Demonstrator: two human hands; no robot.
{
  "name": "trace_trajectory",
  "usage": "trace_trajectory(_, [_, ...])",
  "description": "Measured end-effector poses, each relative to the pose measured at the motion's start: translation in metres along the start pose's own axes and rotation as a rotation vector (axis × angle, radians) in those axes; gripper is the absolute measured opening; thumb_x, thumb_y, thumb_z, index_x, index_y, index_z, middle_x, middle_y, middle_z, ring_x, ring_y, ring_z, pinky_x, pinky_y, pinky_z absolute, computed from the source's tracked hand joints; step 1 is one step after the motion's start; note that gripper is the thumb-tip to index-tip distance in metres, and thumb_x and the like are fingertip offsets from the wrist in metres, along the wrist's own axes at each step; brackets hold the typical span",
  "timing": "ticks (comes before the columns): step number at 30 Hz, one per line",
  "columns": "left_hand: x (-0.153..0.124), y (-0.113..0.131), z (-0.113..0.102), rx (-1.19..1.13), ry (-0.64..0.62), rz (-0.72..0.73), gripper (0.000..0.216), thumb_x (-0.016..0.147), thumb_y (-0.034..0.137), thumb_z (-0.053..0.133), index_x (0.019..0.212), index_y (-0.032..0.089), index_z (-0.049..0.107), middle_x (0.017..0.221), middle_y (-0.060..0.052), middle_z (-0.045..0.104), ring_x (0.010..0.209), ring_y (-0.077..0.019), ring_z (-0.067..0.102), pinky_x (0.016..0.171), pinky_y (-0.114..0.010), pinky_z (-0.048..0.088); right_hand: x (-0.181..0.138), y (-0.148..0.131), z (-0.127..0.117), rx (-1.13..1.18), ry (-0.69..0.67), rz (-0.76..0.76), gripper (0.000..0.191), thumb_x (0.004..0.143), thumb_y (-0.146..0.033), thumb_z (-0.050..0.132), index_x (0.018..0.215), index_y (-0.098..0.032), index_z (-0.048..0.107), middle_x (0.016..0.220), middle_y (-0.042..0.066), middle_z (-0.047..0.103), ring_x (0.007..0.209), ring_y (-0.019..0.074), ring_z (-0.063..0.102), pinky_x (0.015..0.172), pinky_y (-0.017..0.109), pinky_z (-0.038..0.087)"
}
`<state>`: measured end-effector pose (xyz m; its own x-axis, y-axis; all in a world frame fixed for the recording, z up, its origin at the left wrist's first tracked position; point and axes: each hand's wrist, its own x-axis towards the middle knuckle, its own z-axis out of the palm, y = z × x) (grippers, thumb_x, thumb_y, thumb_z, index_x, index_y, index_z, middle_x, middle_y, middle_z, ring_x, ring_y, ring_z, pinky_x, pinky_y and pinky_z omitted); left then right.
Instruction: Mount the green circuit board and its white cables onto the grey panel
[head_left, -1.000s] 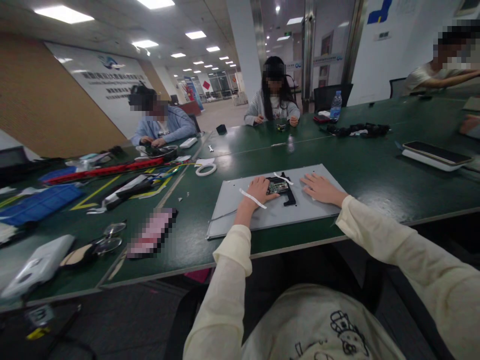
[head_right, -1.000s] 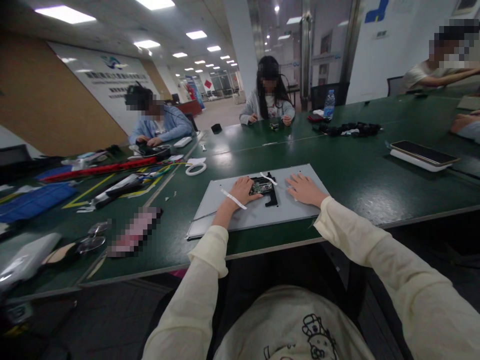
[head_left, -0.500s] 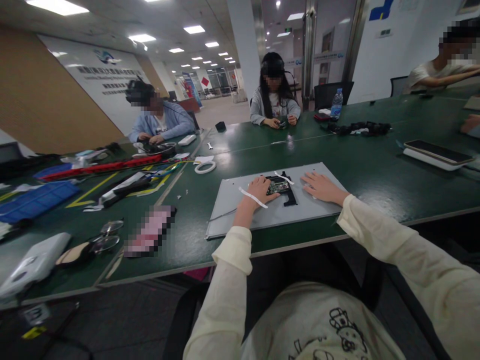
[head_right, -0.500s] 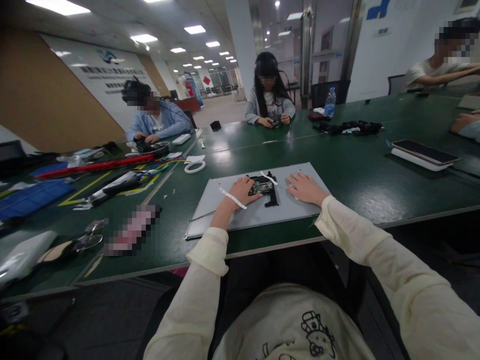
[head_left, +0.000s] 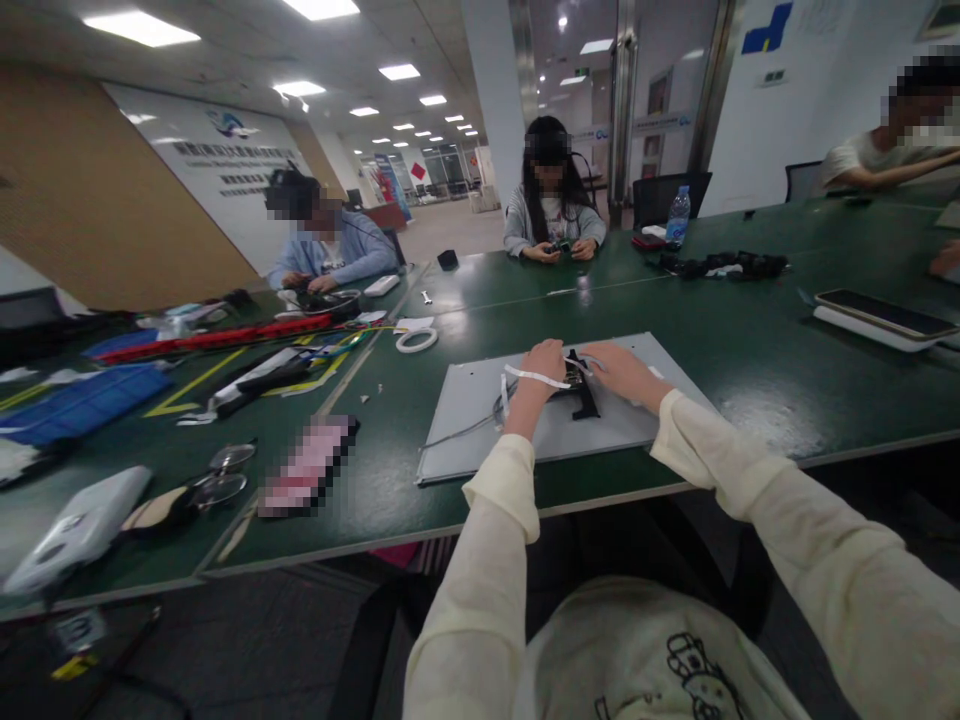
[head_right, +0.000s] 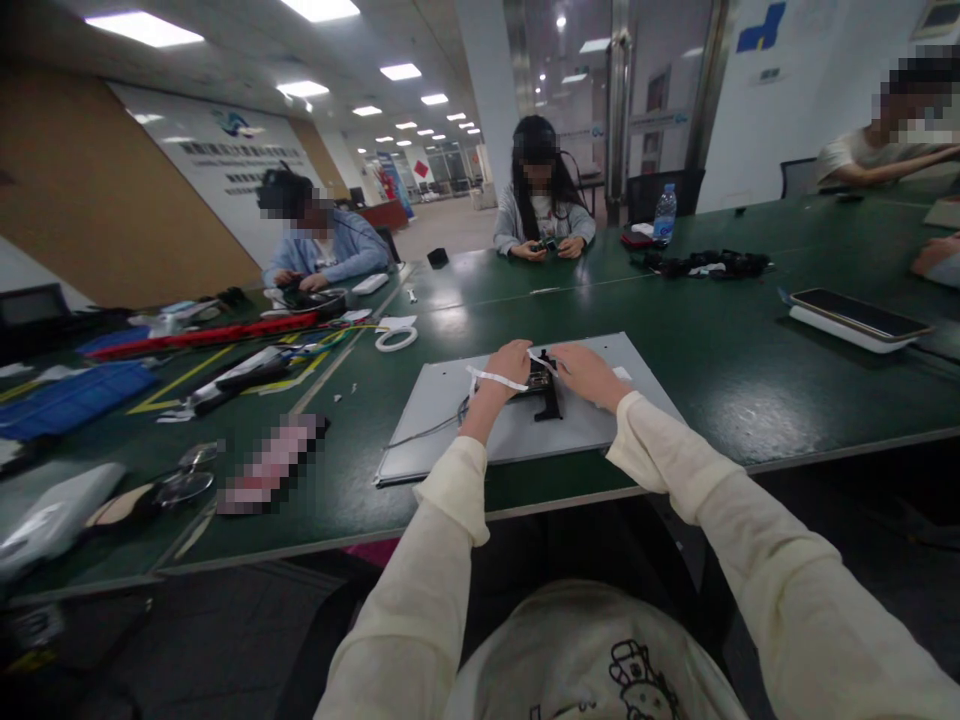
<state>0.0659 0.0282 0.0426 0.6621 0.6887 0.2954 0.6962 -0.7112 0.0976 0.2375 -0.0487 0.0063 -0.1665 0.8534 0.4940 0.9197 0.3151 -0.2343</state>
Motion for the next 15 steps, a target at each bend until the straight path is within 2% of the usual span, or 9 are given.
trace_trajectory(3, [0.006,-0.003,0.017,-0.047,-0.051,-0.003,0.040,0.090,0.011,0.037,0.122,0.016,0.060,0.124,-0.014,0.064,0.116,-0.0243,0.058,0.098,-0.040,0.045,-0.004,-0.003,0.005,0.039,-0.030,-0.096,0.049,0.084,-0.010,0.043,0.130,-0.016,0.058,0.133,0.010,0.059,0.125,0.0219,0.052,0.109,0.041,0.040])
trace_trajectory(6, [0.009,-0.008,0.030,-0.080,-0.101,-0.021,0.042,0.091,0.013,0.037,0.125,0.021,0.060,0.126,-0.009,0.064,0.117,-0.0230,0.058,0.099,-0.041,0.045,-0.012,-0.002,0.003,0.048,-0.057,-0.096,0.053,0.081,-0.009,0.046,0.132,-0.017,0.057,0.136,0.008,0.057,0.126,0.0217,0.051,0.109,0.039,0.040])
trace_trajectory(11, [0.013,-0.014,0.038,-0.109,-0.157,-0.028,0.044,0.089,0.011,0.037,0.127,0.014,0.059,0.126,-0.013,0.064,0.114,-0.0247,0.059,0.097,-0.041,0.046,-0.012,-0.004,-0.003,0.007,-0.091,-0.026,0.041,0.090,-0.019,0.049,0.129,-0.020,0.061,0.131,0.007,0.061,0.119,0.0238,0.058,0.100,0.037,0.046])
trace_trajectory(15, [0.012,-0.016,0.037,-0.112,-0.174,-0.038,0.043,0.089,0.012,0.040,0.128,0.013,0.059,0.125,-0.014,0.065,0.114,-0.0277,0.060,0.097,-0.042,0.046,-0.010,-0.006,-0.004,-0.091,-0.128,-0.006,0.033,0.095,-0.023,0.046,0.122,-0.021,0.066,0.121,0.008,0.067,0.108,0.0254,0.064,0.089,0.035,0.049])
